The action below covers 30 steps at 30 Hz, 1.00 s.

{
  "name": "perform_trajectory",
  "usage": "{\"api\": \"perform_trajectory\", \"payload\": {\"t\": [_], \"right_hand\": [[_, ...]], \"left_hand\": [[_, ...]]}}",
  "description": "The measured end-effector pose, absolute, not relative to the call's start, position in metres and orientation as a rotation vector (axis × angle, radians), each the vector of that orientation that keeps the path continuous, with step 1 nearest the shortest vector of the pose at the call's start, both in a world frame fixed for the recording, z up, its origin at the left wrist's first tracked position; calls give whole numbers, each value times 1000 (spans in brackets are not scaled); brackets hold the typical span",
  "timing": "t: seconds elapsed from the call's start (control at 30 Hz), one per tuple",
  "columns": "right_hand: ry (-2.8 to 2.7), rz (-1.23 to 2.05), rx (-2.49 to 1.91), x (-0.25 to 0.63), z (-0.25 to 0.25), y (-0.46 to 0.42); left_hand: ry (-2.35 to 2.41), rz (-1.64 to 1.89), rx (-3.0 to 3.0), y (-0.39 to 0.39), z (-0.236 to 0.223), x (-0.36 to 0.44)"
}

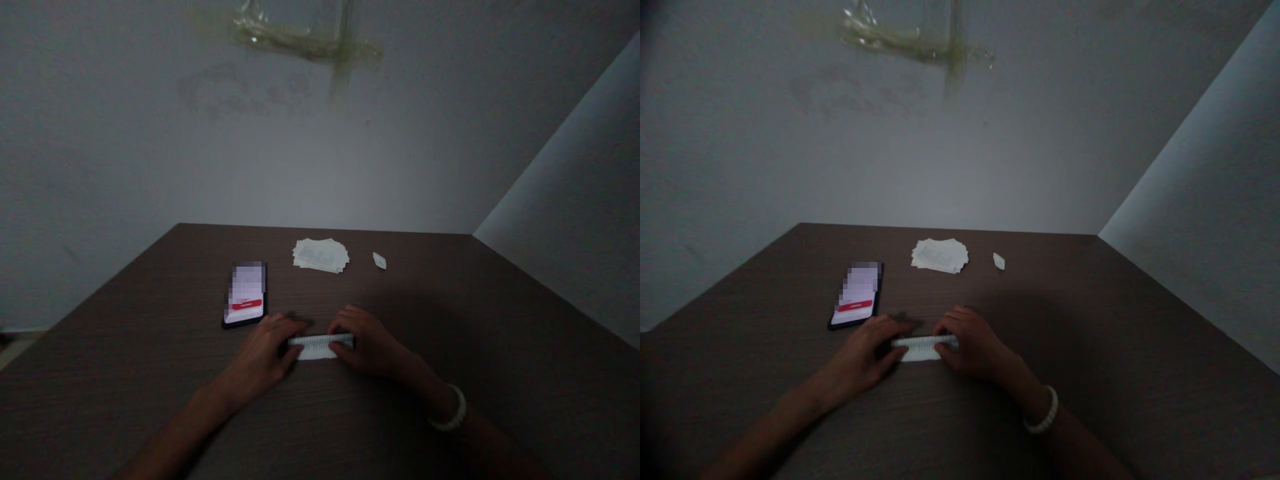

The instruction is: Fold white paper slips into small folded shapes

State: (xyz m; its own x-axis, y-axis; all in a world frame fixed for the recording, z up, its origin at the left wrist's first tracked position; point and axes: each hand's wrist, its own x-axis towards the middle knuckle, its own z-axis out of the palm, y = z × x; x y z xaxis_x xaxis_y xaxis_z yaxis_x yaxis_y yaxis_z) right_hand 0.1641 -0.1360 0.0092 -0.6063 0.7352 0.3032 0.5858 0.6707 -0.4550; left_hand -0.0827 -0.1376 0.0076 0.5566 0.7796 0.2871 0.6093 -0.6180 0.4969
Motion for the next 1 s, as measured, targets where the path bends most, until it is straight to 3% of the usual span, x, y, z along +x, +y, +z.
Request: {"api": "perform_trajectory", "payload": {"t": [0.43, 0.83, 1.0], "right_hand": [[-1865, 878, -1166, 143, 13, -143], [-1682, 1219, -1098, 137, 8, -149], [-1633, 1207, -1057, 136, 7, -149]], "left_hand": [[1277, 881, 1738, -142, 25, -68], [1291, 968, 1619, -142, 27, -65], [1217, 826, 1615, -146, 31, -64]]}}
